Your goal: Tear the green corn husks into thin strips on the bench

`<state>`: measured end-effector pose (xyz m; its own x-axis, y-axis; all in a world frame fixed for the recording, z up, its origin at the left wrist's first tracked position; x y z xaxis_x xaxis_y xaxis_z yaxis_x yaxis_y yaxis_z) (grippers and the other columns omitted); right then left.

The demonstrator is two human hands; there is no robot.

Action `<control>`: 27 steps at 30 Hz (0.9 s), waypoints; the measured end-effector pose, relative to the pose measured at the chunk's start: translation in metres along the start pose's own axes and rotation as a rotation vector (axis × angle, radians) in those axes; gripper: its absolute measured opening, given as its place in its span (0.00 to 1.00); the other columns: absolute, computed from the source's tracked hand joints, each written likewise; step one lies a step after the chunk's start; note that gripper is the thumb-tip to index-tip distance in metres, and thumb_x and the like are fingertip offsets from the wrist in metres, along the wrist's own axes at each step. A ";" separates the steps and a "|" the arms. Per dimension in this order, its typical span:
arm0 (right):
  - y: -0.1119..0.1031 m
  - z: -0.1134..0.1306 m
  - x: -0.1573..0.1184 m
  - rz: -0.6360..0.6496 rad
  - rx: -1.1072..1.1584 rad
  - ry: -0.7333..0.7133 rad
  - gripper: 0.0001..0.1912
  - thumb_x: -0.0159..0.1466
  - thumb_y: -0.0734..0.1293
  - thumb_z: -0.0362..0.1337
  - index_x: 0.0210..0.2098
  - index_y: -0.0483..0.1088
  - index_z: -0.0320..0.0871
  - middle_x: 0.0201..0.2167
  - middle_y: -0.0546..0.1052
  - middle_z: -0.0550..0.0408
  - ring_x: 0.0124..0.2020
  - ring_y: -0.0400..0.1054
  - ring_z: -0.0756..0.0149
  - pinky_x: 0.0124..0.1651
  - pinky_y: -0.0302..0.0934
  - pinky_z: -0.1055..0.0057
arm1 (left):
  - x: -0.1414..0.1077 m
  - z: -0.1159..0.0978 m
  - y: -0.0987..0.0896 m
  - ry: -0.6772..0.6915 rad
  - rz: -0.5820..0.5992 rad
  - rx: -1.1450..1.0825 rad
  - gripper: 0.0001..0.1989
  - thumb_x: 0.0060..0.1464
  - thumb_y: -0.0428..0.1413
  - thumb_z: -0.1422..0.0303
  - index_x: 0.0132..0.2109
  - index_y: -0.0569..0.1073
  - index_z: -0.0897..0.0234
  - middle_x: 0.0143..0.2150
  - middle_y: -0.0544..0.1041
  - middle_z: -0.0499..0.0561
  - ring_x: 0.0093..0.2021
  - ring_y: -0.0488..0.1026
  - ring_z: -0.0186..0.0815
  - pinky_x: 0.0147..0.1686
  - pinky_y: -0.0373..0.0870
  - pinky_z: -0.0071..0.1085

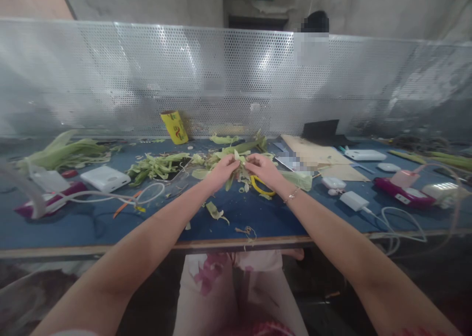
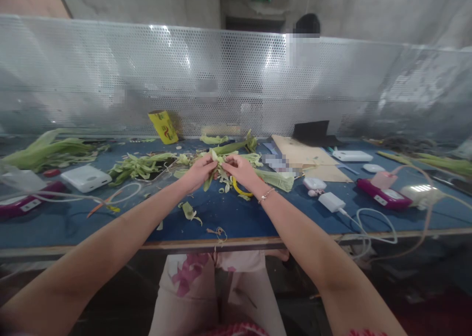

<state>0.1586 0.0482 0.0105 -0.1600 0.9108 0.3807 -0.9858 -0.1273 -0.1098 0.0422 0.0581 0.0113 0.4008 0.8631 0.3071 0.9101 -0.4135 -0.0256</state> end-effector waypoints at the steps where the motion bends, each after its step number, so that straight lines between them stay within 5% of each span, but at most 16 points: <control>1: -0.001 0.002 -0.001 -0.012 -0.006 -0.001 0.12 0.52 0.68 0.43 0.31 0.64 0.43 0.23 0.69 0.61 0.23 0.63 0.74 0.30 0.62 0.72 | 0.000 0.000 0.000 -0.002 0.007 -0.006 0.06 0.49 0.54 0.67 0.33 0.66 0.65 0.22 0.67 0.44 0.20 0.64 0.26 0.23 0.62 0.26; 12: -0.007 0.005 0.000 -0.044 -0.046 -0.005 0.12 0.53 0.67 0.41 0.35 0.66 0.44 0.28 0.71 0.59 0.28 0.67 0.72 0.35 0.66 0.69 | -0.007 -0.011 -0.004 -0.086 -0.007 0.141 0.10 0.44 0.59 0.64 0.25 0.71 0.68 0.17 0.67 0.47 0.15 0.55 0.22 0.17 0.50 0.24; 27: 0.000 0.031 -0.013 -0.023 -0.553 -0.383 0.08 0.57 0.63 0.37 0.36 0.70 0.46 0.30 0.72 0.54 0.32 0.66 0.65 0.37 0.60 0.66 | -0.006 0.003 -0.009 -0.241 -0.035 0.166 0.04 0.39 0.56 0.72 0.20 0.72 0.66 0.17 0.70 0.50 0.12 0.50 0.21 0.15 0.43 0.24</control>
<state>0.1587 0.0243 0.0340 -0.2466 0.6940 0.6765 -0.8341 0.2035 -0.5127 0.0318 0.0576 0.0070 0.3643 0.9282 0.0762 0.9206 -0.3466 -0.1802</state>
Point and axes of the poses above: each hand's wrist, its own x-axis towards the middle knuckle, its own y-axis out of the palm, z = x × y, the point moved 7 cm from there along x, towards the middle knuckle
